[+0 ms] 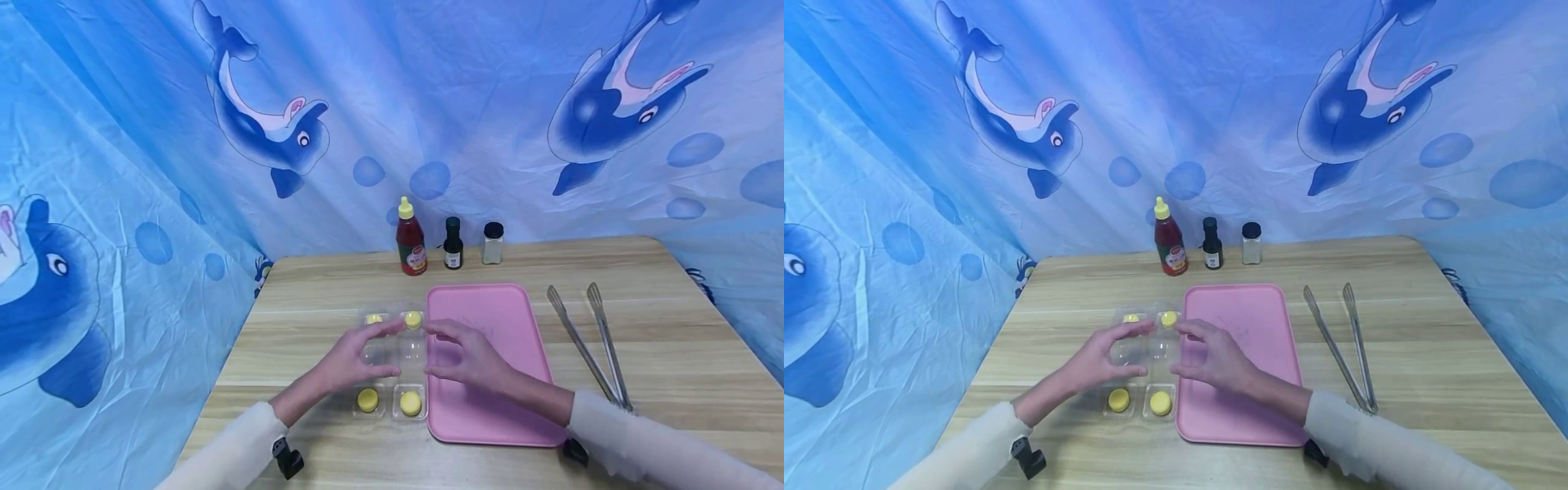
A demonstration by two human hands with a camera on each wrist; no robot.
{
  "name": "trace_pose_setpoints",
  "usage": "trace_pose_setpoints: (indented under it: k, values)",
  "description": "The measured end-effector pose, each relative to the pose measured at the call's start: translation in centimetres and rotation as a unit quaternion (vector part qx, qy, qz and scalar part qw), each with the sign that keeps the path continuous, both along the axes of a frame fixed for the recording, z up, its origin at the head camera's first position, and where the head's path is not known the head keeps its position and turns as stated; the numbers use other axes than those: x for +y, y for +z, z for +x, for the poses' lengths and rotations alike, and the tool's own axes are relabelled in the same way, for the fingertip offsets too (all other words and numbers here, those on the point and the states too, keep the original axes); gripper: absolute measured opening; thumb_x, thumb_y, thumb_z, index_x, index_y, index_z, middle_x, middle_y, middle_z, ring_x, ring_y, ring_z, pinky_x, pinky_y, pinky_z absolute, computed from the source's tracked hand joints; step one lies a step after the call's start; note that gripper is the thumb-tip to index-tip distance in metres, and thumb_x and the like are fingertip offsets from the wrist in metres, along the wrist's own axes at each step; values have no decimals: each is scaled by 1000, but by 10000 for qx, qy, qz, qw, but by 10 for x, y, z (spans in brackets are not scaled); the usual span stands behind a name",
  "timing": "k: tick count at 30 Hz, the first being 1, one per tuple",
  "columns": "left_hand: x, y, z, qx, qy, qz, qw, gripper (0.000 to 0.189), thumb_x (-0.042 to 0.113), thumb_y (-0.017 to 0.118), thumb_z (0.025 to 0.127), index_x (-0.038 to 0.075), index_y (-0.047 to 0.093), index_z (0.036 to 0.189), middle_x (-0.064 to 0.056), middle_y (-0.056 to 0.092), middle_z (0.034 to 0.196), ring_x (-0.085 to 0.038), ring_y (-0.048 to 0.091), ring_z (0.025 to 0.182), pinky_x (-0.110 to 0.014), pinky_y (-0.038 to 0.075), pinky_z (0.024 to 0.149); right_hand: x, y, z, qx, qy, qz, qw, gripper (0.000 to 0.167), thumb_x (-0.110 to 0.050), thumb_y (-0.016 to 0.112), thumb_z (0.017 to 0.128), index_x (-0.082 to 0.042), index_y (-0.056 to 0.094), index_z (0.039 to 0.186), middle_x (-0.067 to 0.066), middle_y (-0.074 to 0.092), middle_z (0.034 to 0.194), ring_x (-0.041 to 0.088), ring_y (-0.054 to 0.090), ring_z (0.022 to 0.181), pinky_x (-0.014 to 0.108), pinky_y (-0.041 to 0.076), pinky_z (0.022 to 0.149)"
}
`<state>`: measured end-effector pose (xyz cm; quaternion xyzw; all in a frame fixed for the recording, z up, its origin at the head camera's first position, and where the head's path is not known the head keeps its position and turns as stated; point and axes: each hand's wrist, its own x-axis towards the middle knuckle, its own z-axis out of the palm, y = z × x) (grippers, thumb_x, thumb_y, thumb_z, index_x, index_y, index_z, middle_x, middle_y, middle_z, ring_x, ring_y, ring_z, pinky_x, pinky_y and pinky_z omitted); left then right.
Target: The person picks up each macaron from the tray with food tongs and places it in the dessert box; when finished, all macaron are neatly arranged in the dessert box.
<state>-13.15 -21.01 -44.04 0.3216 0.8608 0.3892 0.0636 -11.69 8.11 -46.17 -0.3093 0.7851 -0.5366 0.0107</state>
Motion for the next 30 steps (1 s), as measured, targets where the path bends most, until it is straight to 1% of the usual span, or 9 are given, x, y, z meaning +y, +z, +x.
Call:
trace_pose_setpoints:
  k: [4, 6, 9, 12, 15, 19, 25, 30]
  values:
    - [-2, -4, 7, 330, -27, -200, 9993, 85, 39, 92, 83, 11, 55, 154, 4, 59, 153, -20, 58, 138, -49, 48, 116, -3, -4, 6, 162, 34, 238, 9996, 75, -18, 92, 84, 3, 58, 147, 21, 61, 147, 38, 64, 128, 48, 55, 107]
    - [-4, -6, 10, 498, -65, -302, 9983, 84, 42, 91, 84, 12, 56, 154, 5, 60, 152, -19, 59, 136, -48, 50, 114, -4, -5, 9, 171, 37, 354, 9992, 75, -18, 93, 83, 2, 59, 147, 19, 62, 147, 37, 65, 128, 46, 55, 107]
    - [-6, -11, 15, 758, -173, -403, 9962, 83, 46, 91, 83, 13, 58, 152, 3, 61, 151, -21, 59, 137, -49, 50, 114, -5, -8, 14, 185, 22, 559, 9983, 76, -20, 94, 82, -1, 60, 147, 16, 63, 147, 34, 66, 127, 46, 56, 107]
    - [-8, -15, 20, 958, -246, -550, 9936, 82, 48, 91, 82, 15, 59, 150, 2, 62, 150, -22, 58, 138, -48, 49, 115, -6, -11, 19, 186, -25, 814, 9965, 77, -24, 95, 81, -3, 61, 146, 14, 64, 146, 31, 66, 128, 48, 54, 109]
    - [-10, -18, 25, 1074, -308, -726, 9911, 82, 47, 92, 81, 15, 60, 149, 2, 63, 149, -21, 59, 136, -47, 50, 114, -9, -14, 24, 258, -63, 1089, 9937, 77, -26, 95, 79, -3, 62, 145, 11, 66, 143, 29, 65, 130, 50, 51, 112]
    - [-11, -21, 30, 1149, -379, -991, 9877, 82, 47, 93, 80, 15, 61, 148, 3, 65, 145, -19, 61, 133, -46, 52, 112, -12, -19, 30, 365, -28, 1315, 9906, 76, -24, 96, 77, -2, 64, 142, 10, 68, 141, 28, 63, 131, 50, 48, 115]
    - [-13, -24, 36, 1119, -435, -1325, 9839, 83, 51, 92, 79, 18, 61, 148, 5, 65, 145, -16, 61, 133, -44, 51, 113, -15, -23, 39, 378, 26, 1450, 9887, 74, -22, 96, 76, -3, 65, 141, 9, 69, 139, 26, 63, 131, 49, 48, 116]
    - [-13, -25, 38, 1255, -505, -1387, 9811, 84, 49, 94, 77, 18, 61, 148, 5, 66, 143, -14, 62, 131, -43, 52, 112, -16, -24, 42, 344, 42, 1508, 9880, 73, -22, 96, 76, -6, 66, 140, 6, 69, 138, 23, 62, 131, 48, 47, 117]
